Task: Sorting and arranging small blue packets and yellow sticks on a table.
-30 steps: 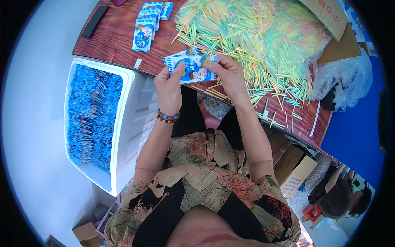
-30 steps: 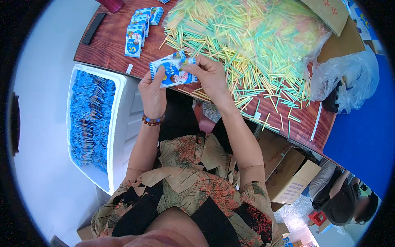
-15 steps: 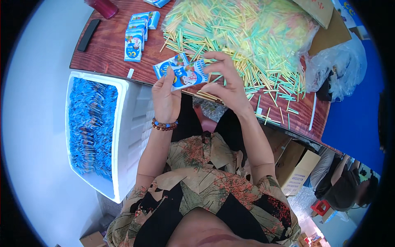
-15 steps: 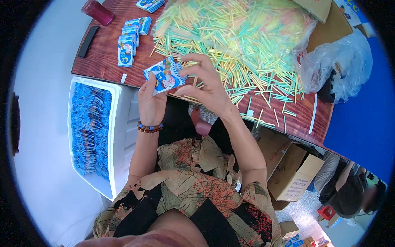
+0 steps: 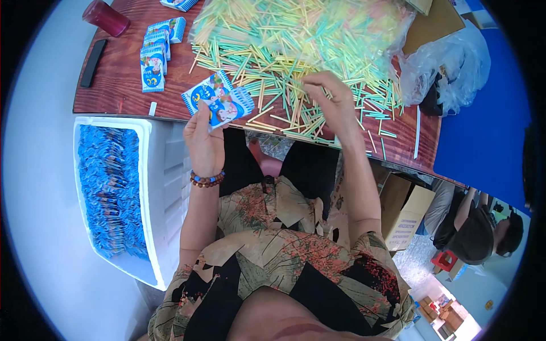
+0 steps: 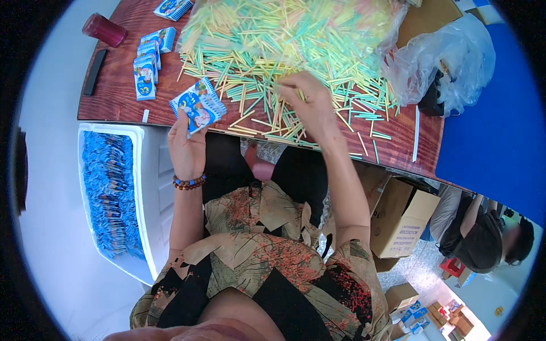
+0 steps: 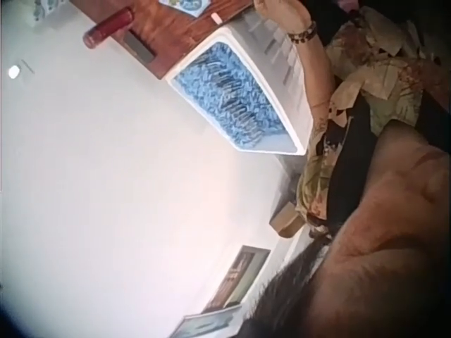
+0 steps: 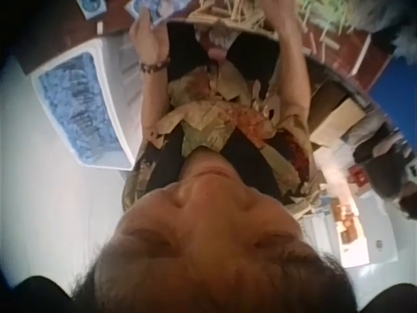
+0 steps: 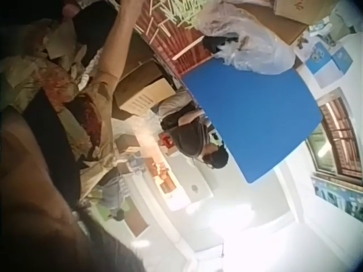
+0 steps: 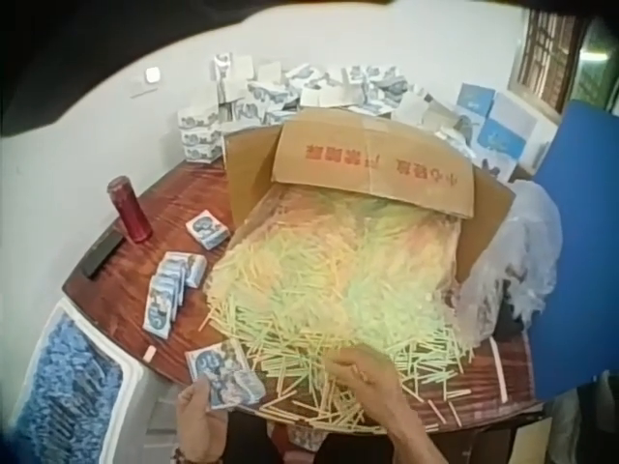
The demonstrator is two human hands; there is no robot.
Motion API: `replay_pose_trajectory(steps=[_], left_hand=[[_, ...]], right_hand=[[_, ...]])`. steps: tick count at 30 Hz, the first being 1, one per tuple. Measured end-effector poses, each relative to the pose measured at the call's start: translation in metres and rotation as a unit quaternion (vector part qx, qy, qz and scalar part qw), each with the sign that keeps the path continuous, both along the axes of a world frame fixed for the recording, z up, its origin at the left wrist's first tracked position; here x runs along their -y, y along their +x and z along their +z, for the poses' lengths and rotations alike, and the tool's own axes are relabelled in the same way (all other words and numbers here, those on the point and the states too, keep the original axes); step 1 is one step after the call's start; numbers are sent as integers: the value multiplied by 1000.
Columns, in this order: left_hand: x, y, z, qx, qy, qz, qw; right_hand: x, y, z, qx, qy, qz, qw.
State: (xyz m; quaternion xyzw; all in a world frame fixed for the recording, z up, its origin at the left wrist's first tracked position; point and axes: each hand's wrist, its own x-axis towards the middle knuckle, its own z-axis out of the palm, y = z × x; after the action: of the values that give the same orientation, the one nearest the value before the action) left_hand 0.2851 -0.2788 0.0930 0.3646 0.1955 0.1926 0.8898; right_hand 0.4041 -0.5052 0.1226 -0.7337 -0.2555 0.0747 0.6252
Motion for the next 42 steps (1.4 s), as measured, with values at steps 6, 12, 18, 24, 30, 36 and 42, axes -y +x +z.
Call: replay_pose_trajectory(steps=[6,12,18,24,30,36,42], left_hand=[[5,0,5,-9,-37,20,999],[-6,-2,2,11,-34,24,999],[-6,1,-1,20,-49,45,998],[-19,-8,-4,19,-63,60,996],[-21,-7,-3,11,-82,62,995],[-21,-6,-2,23,-76,64,995],[-20,-6,0,10,-74,67,995]], right_hand=[[24,18,-4,270,-302,-50,913],[15,34,5,400,-308,87,859],[-48,22,4,395,-381,91,831],[-79,31,-6,385,-431,120,807],[-90,41,-11,433,-448,97,776],[-96,48,-28,493,-416,56,762],[-95,46,-36,507,-416,16,755]])
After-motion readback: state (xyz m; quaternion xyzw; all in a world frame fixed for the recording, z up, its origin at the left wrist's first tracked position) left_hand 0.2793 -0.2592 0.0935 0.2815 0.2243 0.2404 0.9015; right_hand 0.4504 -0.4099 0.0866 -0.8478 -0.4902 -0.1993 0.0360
